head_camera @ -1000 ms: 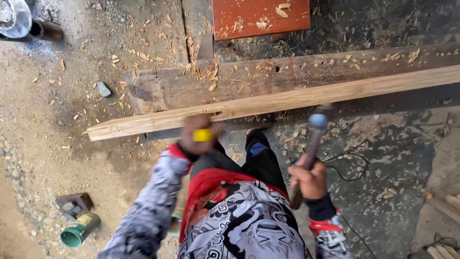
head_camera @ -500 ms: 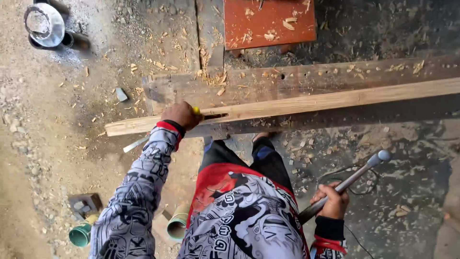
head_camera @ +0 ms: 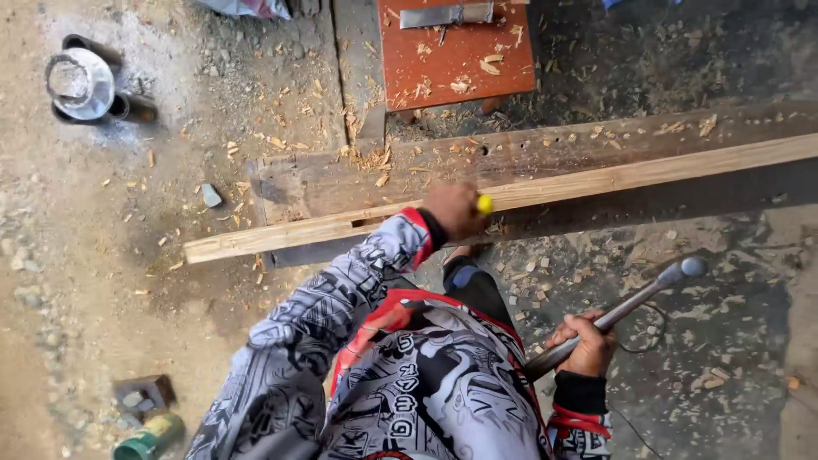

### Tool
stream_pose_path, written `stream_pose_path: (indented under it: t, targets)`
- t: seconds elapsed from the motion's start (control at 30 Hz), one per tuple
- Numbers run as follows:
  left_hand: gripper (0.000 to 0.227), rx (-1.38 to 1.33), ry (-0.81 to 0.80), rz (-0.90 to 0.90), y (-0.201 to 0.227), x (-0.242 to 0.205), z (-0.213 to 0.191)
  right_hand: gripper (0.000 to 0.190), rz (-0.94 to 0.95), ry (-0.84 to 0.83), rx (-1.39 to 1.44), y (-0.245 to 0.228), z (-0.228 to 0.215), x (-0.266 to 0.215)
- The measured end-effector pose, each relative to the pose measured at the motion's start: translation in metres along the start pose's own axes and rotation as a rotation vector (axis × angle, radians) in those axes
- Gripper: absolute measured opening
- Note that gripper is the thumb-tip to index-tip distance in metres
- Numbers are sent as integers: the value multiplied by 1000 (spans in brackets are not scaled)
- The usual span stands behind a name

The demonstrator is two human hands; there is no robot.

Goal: Using a chisel and hammer to create a mortise in a wooden beam.

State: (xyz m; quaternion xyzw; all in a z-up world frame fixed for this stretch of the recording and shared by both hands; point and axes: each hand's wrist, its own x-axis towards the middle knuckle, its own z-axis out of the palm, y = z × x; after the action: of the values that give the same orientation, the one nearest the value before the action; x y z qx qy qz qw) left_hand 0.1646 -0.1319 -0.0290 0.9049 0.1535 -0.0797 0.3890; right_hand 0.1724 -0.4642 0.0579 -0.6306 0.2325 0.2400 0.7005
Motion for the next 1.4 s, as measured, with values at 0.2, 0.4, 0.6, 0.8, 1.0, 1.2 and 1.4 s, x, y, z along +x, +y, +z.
stream_pose_path:
  t: [0.2, 0.4, 0.6, 0.8, 1.0, 1.2, 1.4]
  targets:
    - [38, 304, -20, -200, -41, -53, -196, 18, -44, -6, -50, -6, 0, -5]
    - [51, 380, -287, -741, -136, -171, -248, 21, -65, 33, -33, 16, 33, -27]
    - [60, 277, -382, -709, -250, -235, -202, 18, -39, 120, -145, 95, 64, -75]
    - [58, 230, -377, -577, -263, -258, -205, 22, 61, 182, -207, 133, 102, -124]
    - [52, 216, -370, -486, -268, -264, -206, 21, 213, 281, -302, 215, 122, -134]
    - [48, 230, -454, -383, -277, -256, -201, 21, 309, 264, -267, 300, 129, -158]
    - [47, 309, -494, -185, -282, -260, -211, 24, 390, 389, -55, 361, 176, -214]
